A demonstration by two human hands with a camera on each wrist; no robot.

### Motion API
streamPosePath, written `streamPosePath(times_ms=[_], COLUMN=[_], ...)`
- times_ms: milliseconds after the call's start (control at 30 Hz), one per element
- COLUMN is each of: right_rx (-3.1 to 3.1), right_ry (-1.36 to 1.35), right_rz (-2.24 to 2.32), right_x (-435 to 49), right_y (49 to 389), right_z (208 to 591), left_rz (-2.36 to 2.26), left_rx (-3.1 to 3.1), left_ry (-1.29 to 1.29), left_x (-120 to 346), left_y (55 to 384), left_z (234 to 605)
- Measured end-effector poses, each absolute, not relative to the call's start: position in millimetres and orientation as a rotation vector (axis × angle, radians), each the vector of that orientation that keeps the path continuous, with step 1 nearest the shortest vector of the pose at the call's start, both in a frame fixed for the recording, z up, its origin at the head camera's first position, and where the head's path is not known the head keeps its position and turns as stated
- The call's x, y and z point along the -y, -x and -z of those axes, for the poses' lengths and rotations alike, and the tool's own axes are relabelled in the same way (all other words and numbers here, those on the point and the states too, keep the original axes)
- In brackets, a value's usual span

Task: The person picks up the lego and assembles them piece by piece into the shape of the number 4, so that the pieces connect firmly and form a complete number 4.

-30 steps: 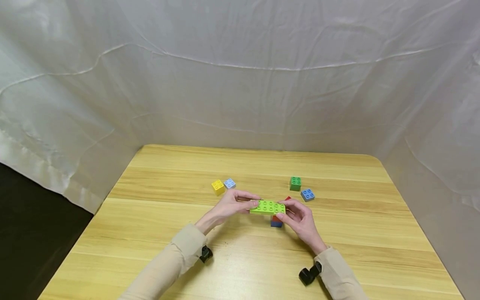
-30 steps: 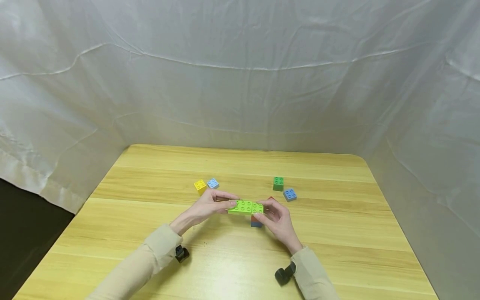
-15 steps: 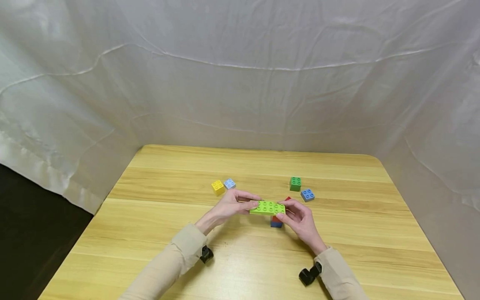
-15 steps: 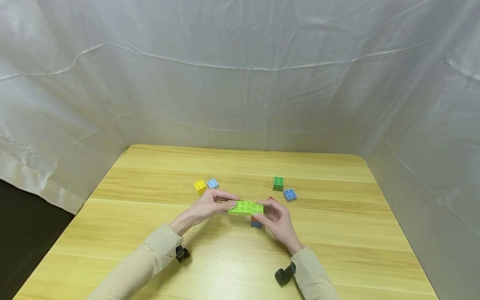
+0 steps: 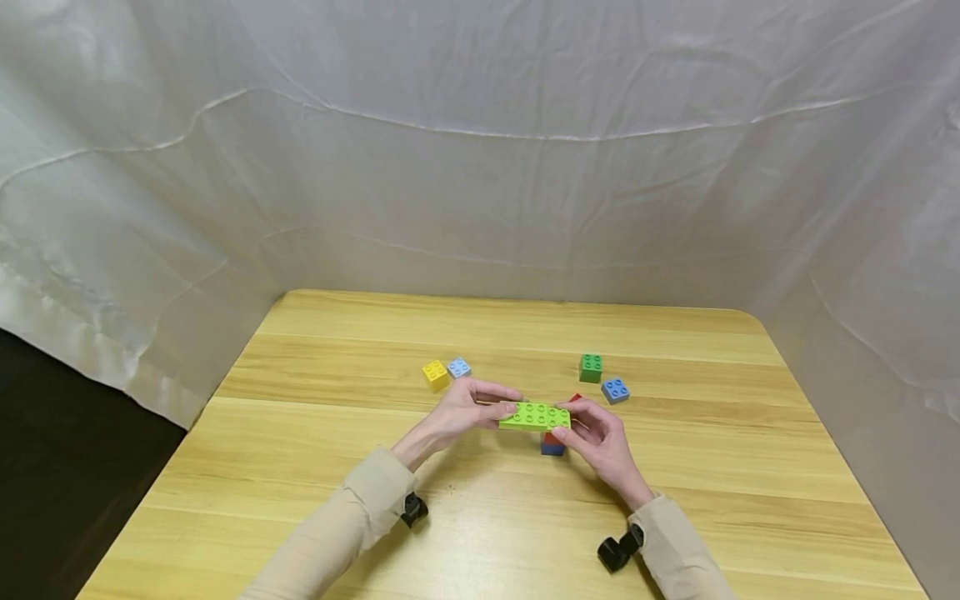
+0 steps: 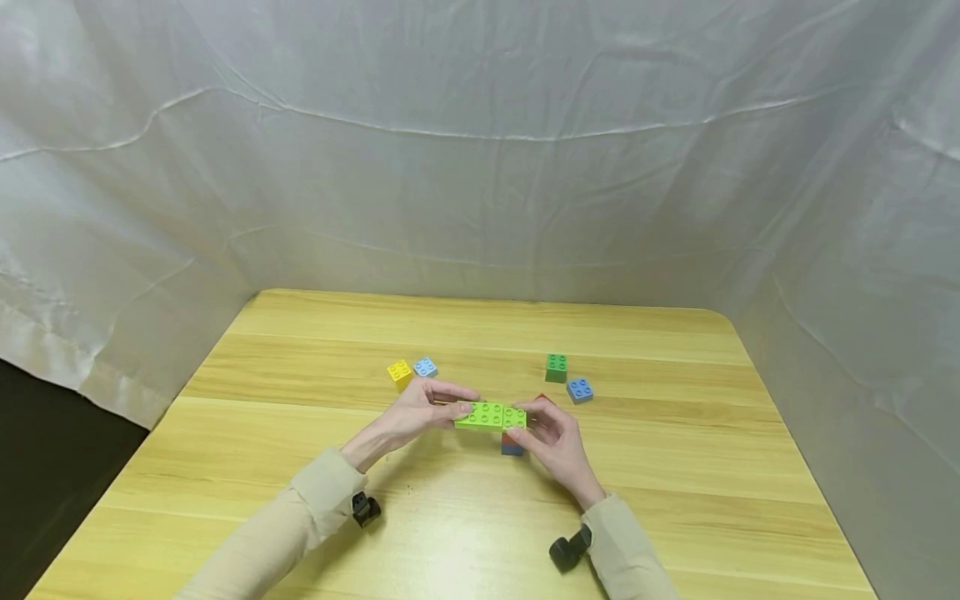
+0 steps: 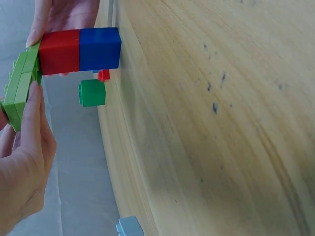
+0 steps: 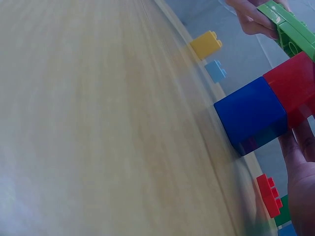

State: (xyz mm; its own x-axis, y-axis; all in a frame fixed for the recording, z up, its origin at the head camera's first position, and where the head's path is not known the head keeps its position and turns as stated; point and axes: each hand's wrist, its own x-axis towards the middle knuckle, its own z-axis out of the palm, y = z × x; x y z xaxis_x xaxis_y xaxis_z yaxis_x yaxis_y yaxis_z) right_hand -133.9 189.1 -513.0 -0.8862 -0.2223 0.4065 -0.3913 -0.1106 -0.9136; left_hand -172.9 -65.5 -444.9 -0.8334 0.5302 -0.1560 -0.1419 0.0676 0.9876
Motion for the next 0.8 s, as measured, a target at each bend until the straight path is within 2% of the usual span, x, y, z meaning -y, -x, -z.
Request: streamPosePath(times_ms=[467,800], right_rx=[2.021,2.029], right_ry=[-0.696,-0.695], right_rz=[-2.129,-2.129], right_x=[-189.6,-189.8], right_y=[134.3,134.4], right_z=[512.9,514.4], left_rz=[-1.787,-1.623], left_rx=[-1.866,-2.120], left_ry=[-0.411,-0.758], left_x=[65.2,55.4], left_y=[172.3,164.5], left_z=[447.0,447.4])
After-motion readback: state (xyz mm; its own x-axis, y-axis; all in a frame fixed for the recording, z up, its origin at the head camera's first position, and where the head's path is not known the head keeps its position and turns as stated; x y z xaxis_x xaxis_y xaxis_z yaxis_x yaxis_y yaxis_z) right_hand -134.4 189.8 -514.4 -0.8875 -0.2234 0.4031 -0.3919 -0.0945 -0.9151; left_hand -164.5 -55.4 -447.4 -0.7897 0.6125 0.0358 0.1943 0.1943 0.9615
